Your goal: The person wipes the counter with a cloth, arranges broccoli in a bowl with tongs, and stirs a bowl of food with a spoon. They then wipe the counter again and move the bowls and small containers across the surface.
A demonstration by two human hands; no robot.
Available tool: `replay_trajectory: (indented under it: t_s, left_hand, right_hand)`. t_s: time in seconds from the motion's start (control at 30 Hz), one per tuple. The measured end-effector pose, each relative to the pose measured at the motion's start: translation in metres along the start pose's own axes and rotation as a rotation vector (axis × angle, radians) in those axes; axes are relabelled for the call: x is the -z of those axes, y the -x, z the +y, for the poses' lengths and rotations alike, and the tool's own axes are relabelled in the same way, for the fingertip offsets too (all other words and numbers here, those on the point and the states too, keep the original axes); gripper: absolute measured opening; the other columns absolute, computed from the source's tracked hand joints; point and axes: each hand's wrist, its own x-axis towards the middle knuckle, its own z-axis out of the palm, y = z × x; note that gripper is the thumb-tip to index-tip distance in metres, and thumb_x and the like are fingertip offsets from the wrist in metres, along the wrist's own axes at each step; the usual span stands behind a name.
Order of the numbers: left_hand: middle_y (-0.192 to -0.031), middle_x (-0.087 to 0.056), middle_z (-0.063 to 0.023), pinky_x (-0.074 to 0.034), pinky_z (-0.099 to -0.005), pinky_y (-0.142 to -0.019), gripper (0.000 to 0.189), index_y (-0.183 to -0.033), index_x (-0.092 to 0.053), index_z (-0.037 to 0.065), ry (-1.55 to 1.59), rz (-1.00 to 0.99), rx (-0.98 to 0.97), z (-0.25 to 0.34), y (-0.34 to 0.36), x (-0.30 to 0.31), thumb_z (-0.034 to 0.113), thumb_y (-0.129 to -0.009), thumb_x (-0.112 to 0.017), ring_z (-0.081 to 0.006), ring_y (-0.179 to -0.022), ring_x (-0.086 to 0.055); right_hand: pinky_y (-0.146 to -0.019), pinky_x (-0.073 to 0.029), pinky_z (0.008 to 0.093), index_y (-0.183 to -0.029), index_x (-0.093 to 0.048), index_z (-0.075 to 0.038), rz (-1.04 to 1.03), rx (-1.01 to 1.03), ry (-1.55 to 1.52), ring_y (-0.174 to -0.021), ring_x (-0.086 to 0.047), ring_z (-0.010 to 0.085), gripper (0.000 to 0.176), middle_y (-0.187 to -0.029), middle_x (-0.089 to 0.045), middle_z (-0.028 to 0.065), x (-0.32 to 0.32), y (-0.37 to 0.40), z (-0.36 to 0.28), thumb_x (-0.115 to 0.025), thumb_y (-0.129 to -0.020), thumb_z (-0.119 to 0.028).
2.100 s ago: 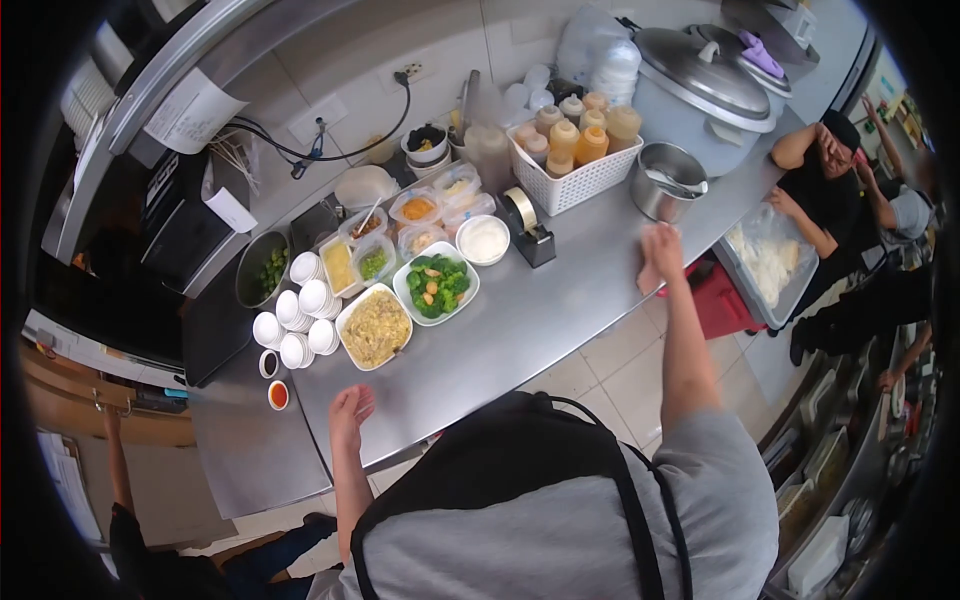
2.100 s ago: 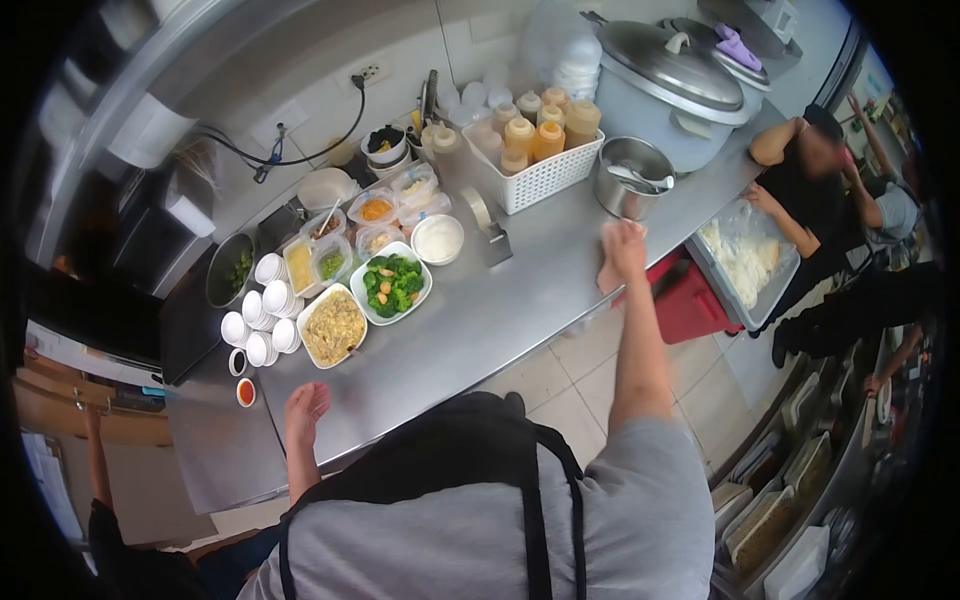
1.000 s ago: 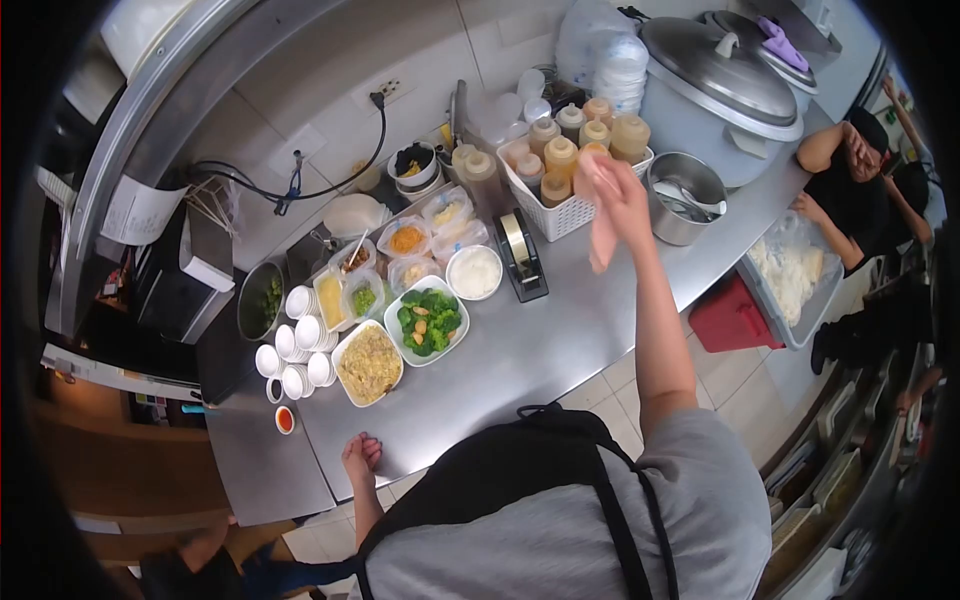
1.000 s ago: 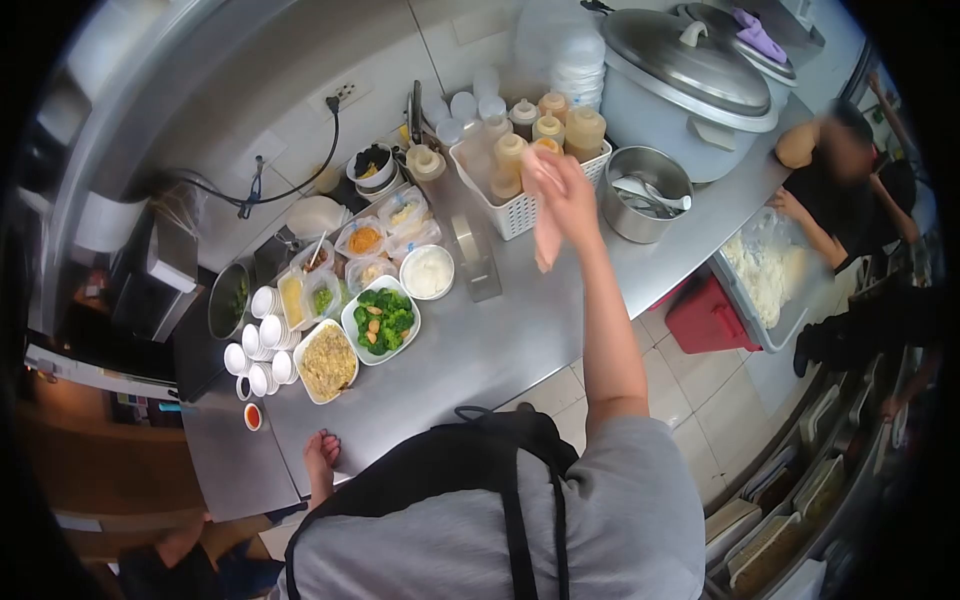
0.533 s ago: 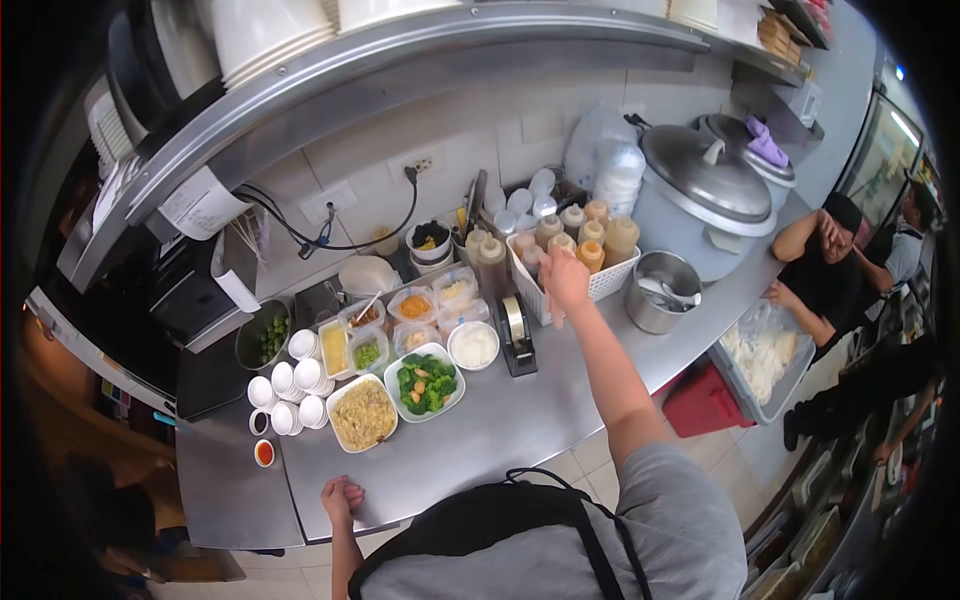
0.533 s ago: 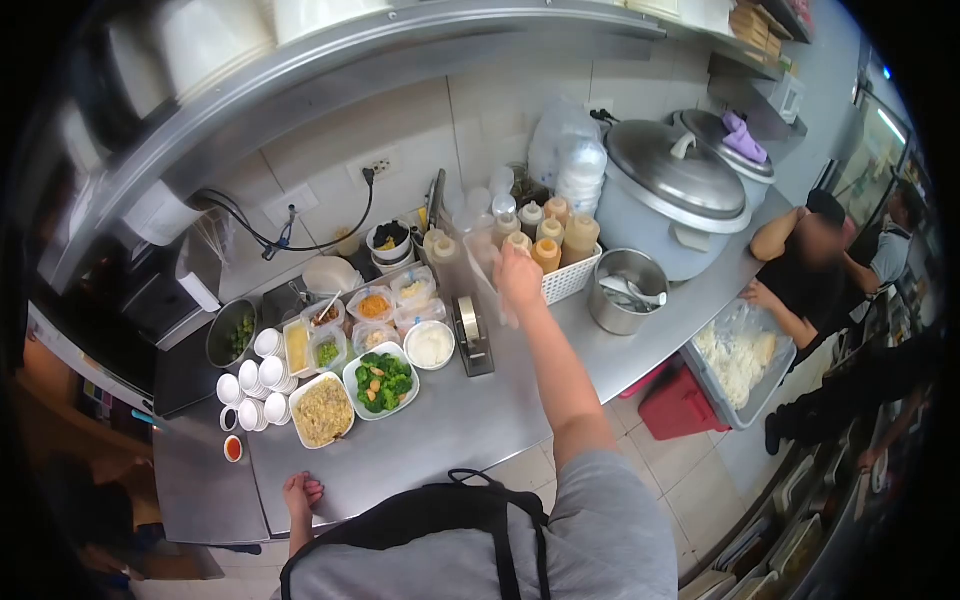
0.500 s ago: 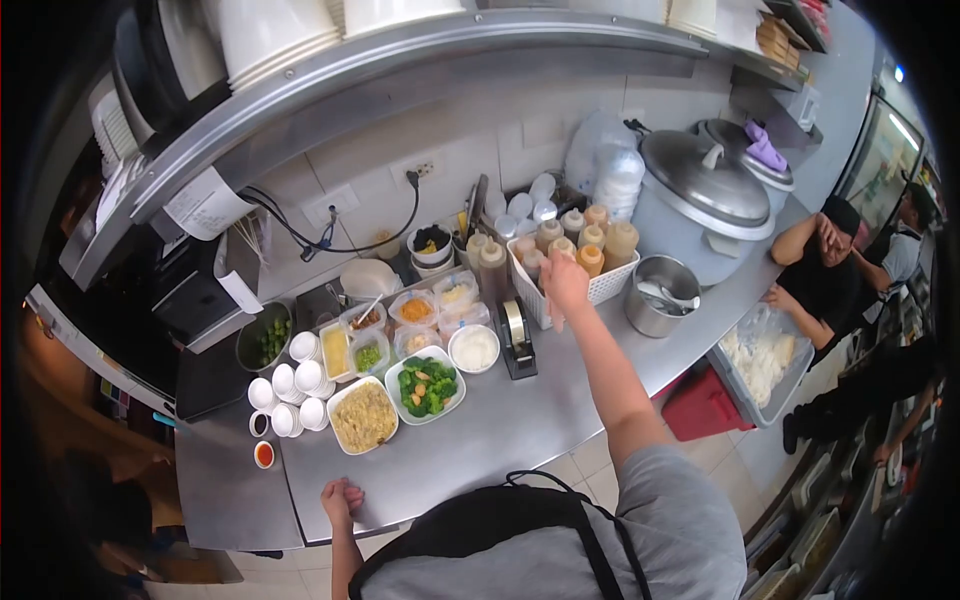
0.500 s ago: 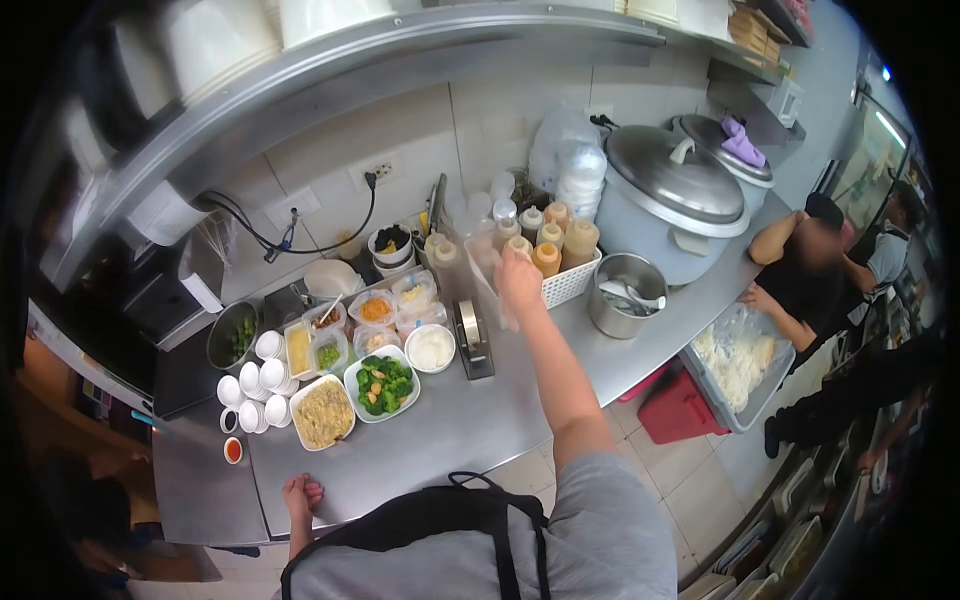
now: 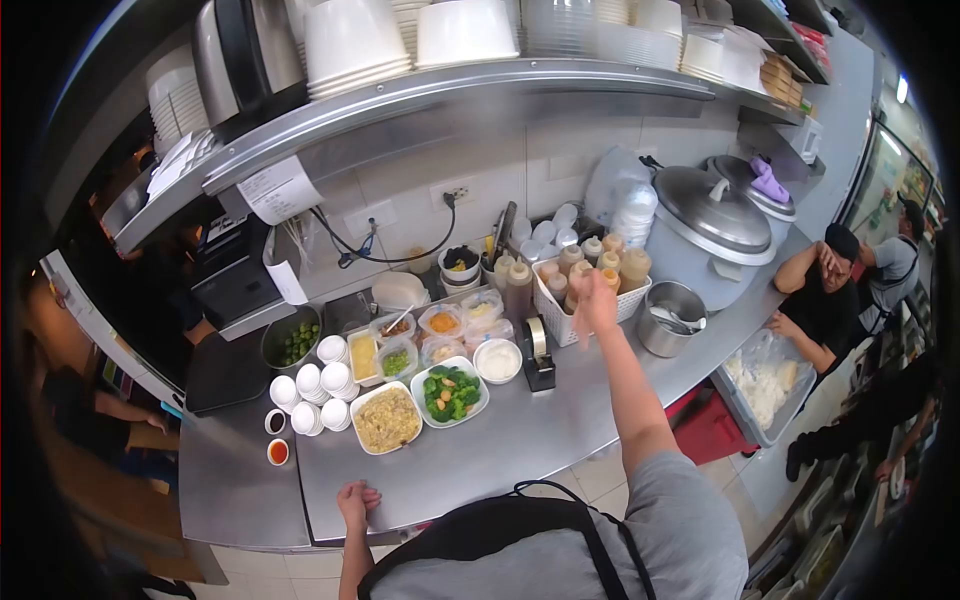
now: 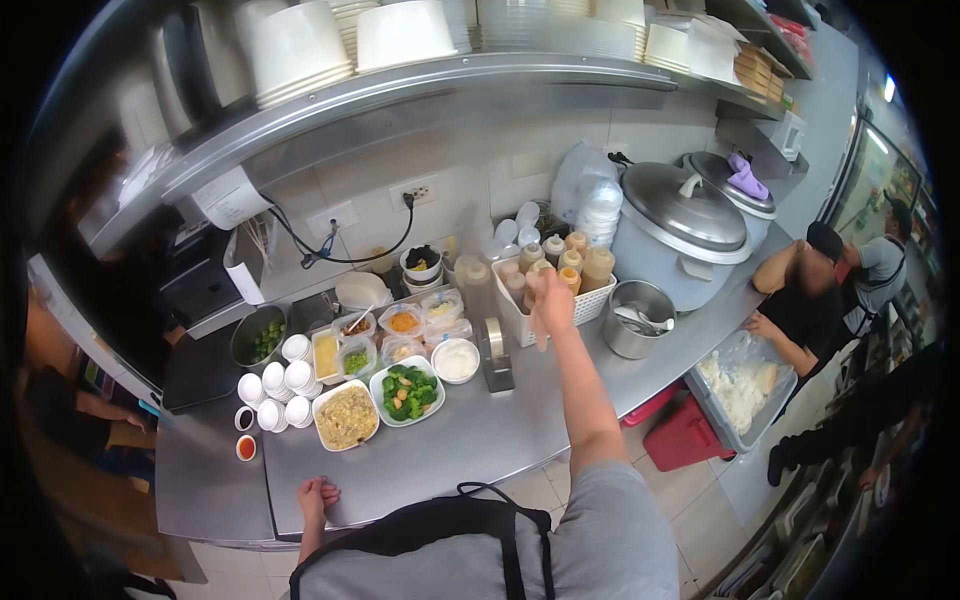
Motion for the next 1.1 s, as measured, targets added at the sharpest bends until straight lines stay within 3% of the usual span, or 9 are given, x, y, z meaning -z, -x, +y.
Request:
replay_trajectory:
  t_s: [0.07, 0.13, 0.23, 0.37, 0.43, 0.5, 0.8, 0.93, 1.1]
  left_hand:
    - [-0.066, -0.058, -0.0126, -0.051, -0.0279, -0.044, 0.018, -0.087, -0.054, -0.002, -0.001, 0.002, -0.010, -0.001, -0.002, -0.001, 0.015, -0.086, -0.046, -0.0200, -0.053, -0.060]
    - [-0.067, -0.058, -0.0124, -0.051, -0.0283, -0.045, 0.018, -0.087, -0.054, -0.002, 0.003, 0.023, -0.005, -0.007, 0.001, 0.000, 0.015, -0.086, -0.046, -0.0199, -0.054, -0.060]
    - [-0.067, -0.058, -0.0117, -0.051, -0.0285, -0.045, 0.018, -0.088, -0.054, -0.002, -0.012, 0.040, -0.007, -0.006, -0.003, 0.004, 0.015, -0.086, -0.046, -0.0198, -0.055, -0.060]
    - [-0.068, -0.058, -0.0115, -0.052, -0.0278, -0.047, 0.016, -0.087, -0.054, -0.001, 0.015, -0.014, 0.008, 0.000, 0.004, 0.001, 0.014, -0.085, -0.048, -0.0199, -0.057, -0.061]
    - [-0.069, -0.059, -0.0118, -0.052, -0.0280, -0.049, 0.017, -0.087, -0.054, -0.001, 0.020, -0.016, -0.006, 0.002, 0.007, 0.001, 0.015, -0.086, -0.049, -0.0199, -0.058, -0.061]
    - [-0.069, -0.059, -0.0119, -0.052, -0.0281, -0.049, 0.017, -0.087, -0.054, -0.001, 0.038, -0.010, -0.007, -0.001, 0.004, 0.003, 0.015, -0.086, -0.049, -0.0198, -0.058, -0.061]
    - [-0.069, -0.059, -0.0116, -0.052, -0.0276, -0.051, 0.018, -0.086, -0.054, -0.001, 0.069, -0.045, -0.051, -0.003, 0.006, 0.003, 0.016, -0.087, -0.048, -0.0187, -0.058, -0.061]
    - [-0.070, -0.059, -0.0104, -0.051, -0.0263, -0.051, 0.019, -0.089, -0.054, 0.000, 0.034, -0.052, -0.067, -0.009, 0.004, 0.004, 0.016, -0.088, -0.046, -0.0179, -0.059, -0.061]
    - [-0.071, -0.059, -0.0103, -0.051, -0.0261, -0.052, 0.019, -0.090, -0.054, -0.001, 0.017, -0.063, -0.053, -0.005, 0.007, 0.005, 0.017, -0.088, -0.046, -0.0176, -0.060, -0.061]
  right_hand:
    - [-0.069, -0.045, 0.0423, -0.094, -0.052, -0.005, 0.110, 0.008, -0.095, -0.079, -0.055, 0.0368, 0.026, -0.088, -0.057, 0.0160, 0.003, -0.008, -0.009, -0.058, -0.069, -0.008]
    - [-0.071, -0.045, 0.0400, -0.092, -0.057, -0.007, 0.240, 0.202, 0.011, -0.084, -0.055, 0.0338, 0.023, -0.088, -0.058, 0.0129, -0.001, -0.011, -0.012, -0.058, -0.069, -0.007]
    - [-0.073, -0.044, 0.0379, -0.084, -0.061, -0.006, -0.031, 0.357, 0.034, -0.089, -0.054, 0.0294, 0.016, -0.089, -0.058, 0.0099, -0.027, 0.002, 0.011, -0.058, -0.068, -0.006]
    - [-0.069, -0.046, 0.0372, -0.080, -0.062, -0.005, 0.008, 0.108, -0.268, -0.081, -0.057, 0.0264, 0.015, -0.083, -0.058, 0.0100, -0.080, -0.005, 0.061, -0.057, -0.066, -0.002]
    - [-0.063, -0.046, 0.0379, -0.081, -0.062, -0.003, 0.054, 0.227, -0.159, -0.073, -0.058, 0.0269, 0.017, -0.078, -0.058, 0.0108, -0.065, -0.002, 0.037, -0.057, -0.065, 0.002]
    - [-0.061, -0.047, 0.0381, -0.082, -0.061, -0.003, 0.026, 0.196, -0.011, -0.069, -0.059, 0.0297, 0.019, -0.076, -0.058, 0.0124, -0.044, 0.005, 0.012, -0.057, -0.065, 0.004]
    - [-0.068, -0.048, 0.0345, -0.090, -0.062, -0.004, -0.054, 0.086, 0.040, -0.080, -0.061, 0.0306, 0.020, -0.086, -0.062, 0.0167, -0.037, 0.000, 0.026, -0.058, -0.070, -0.003]
    - [-0.070, -0.048, 0.0332, -0.092, -0.062, -0.004, -0.052, 0.166, 0.161, -0.081, -0.061, 0.0308, 0.021, -0.083, -0.062, 0.0175, -0.038, 0.016, 0.017, -0.055, -0.072, -0.003]
    - [-0.070, -0.048, 0.0316, -0.092, -0.063, -0.002, -0.135, 0.101, -0.065, -0.077, -0.062, 0.0301, 0.025, -0.083, -0.063, 0.0176, -0.032, 0.008, 0.028, -0.054, -0.069, 0.002]
